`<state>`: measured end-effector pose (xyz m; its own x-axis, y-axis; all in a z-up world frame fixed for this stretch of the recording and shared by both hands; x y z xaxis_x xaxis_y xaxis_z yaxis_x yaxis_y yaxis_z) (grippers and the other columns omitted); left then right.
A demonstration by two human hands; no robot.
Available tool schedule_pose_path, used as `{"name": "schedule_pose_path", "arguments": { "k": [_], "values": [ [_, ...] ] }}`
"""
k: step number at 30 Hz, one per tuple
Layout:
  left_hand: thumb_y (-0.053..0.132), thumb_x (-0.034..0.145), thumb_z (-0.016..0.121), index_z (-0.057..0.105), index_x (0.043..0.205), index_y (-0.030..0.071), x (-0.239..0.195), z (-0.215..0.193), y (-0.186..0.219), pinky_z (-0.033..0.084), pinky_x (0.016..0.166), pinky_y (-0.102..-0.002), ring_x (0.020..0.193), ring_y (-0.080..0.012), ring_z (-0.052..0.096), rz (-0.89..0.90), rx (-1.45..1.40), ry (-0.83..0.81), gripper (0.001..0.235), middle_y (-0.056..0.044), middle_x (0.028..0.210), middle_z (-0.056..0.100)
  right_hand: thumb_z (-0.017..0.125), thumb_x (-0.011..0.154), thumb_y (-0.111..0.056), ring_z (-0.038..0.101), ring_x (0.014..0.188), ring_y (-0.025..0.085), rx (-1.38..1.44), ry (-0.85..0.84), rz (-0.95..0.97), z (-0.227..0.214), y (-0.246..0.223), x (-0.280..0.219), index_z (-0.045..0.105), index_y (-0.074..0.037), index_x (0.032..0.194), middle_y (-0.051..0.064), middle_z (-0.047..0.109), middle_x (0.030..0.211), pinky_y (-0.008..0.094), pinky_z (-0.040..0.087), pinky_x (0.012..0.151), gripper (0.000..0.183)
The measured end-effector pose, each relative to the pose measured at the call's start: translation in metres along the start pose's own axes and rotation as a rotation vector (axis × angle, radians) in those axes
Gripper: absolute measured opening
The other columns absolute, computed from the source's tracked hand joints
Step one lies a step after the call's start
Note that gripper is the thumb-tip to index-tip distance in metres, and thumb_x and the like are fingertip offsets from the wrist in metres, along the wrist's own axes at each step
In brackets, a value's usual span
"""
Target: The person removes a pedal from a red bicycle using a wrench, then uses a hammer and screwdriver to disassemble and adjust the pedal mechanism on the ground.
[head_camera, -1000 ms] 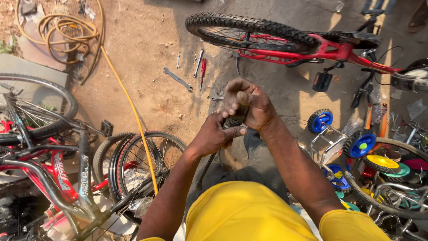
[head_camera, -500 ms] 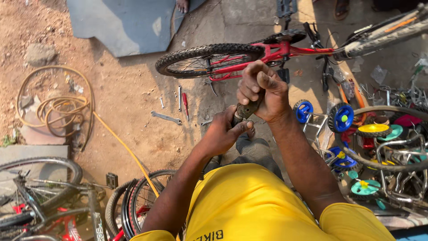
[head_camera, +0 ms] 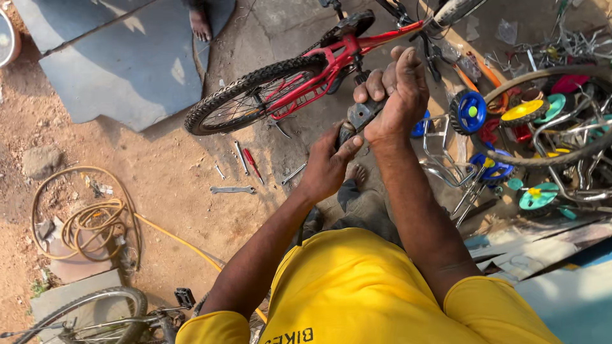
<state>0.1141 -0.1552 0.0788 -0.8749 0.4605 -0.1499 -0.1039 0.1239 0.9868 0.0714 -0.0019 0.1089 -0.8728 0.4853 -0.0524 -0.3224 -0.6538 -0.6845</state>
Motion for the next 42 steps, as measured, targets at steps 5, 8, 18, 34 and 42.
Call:
{"name": "schedule_pose_path", "arguments": {
  "k": [5,8,18,34,42],
  "values": [
    [0.036,0.1,0.068,0.054,0.14,0.001,0.016,0.038,0.022,0.051,0.07,-0.034,0.074,-0.0152,0.056,0.126,0.018,-0.055,0.055,-0.011,0.083,0.064,0.066,0.113,-0.034,0.041,0.056,0.01,-0.016,-0.224,-0.023,-0.02,-0.054,0.011,0.061,-0.006,0.117,-0.003,0.036,0.068,0.033,0.044,0.056,0.028],
    [0.036,0.097,0.069,0.055,0.138,0.003,0.03,0.063,0.03,0.049,0.064,-0.032,0.066,-0.0133,0.058,0.028,-0.006,-0.199,0.055,-0.007,0.074,0.063,0.069,0.111,-0.033,0.046,0.061,0.01,-0.01,-0.274,-0.013,-0.036,-0.089,0.012,0.061,-0.006,0.117,-0.002,0.041,0.072,0.033,0.048,0.061,0.029],
    [0.032,0.099,0.07,0.06,0.123,0.003,0.094,0.188,0.037,0.05,0.068,-0.035,0.07,-0.0207,0.057,0.063,0.113,-0.458,0.039,-0.012,0.078,0.063,0.07,0.103,-0.038,0.053,0.074,0.014,-0.014,0.082,-0.034,-0.142,-0.163,0.026,0.061,-0.01,0.121,-0.002,0.049,0.084,0.037,0.052,0.072,0.034],
    [0.033,0.092,0.076,0.058,0.112,0.003,0.231,0.321,0.036,0.05,0.06,-0.051,0.071,-0.0446,0.066,0.332,0.563,-0.952,0.041,-0.023,0.079,0.066,0.065,0.105,-0.029,0.068,0.083,0.023,-0.11,0.108,0.332,-0.28,-0.258,0.117,0.062,0.003,0.121,0.005,0.059,0.078,0.039,0.056,0.081,0.035],
    [0.041,0.096,0.072,0.058,0.128,0.003,0.306,0.358,0.079,0.055,0.076,-0.043,0.083,-0.0363,0.073,0.162,0.32,-1.196,0.052,-0.02,0.091,0.071,0.058,0.106,-0.034,0.064,0.104,0.018,-0.592,0.221,0.054,-0.256,-0.309,0.16,0.058,0.002,0.132,0.01,0.07,0.104,0.033,0.05,0.097,0.045]
  ]
}}
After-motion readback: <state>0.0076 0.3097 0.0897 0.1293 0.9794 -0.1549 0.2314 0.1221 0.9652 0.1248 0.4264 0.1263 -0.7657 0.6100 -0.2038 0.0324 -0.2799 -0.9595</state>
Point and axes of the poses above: each hand's wrist, its own x-axis towards the middle knuckle, its own z-axis out of the palm, y = z × x, the point moved 3 cm from there along x, towards the middle knuckle
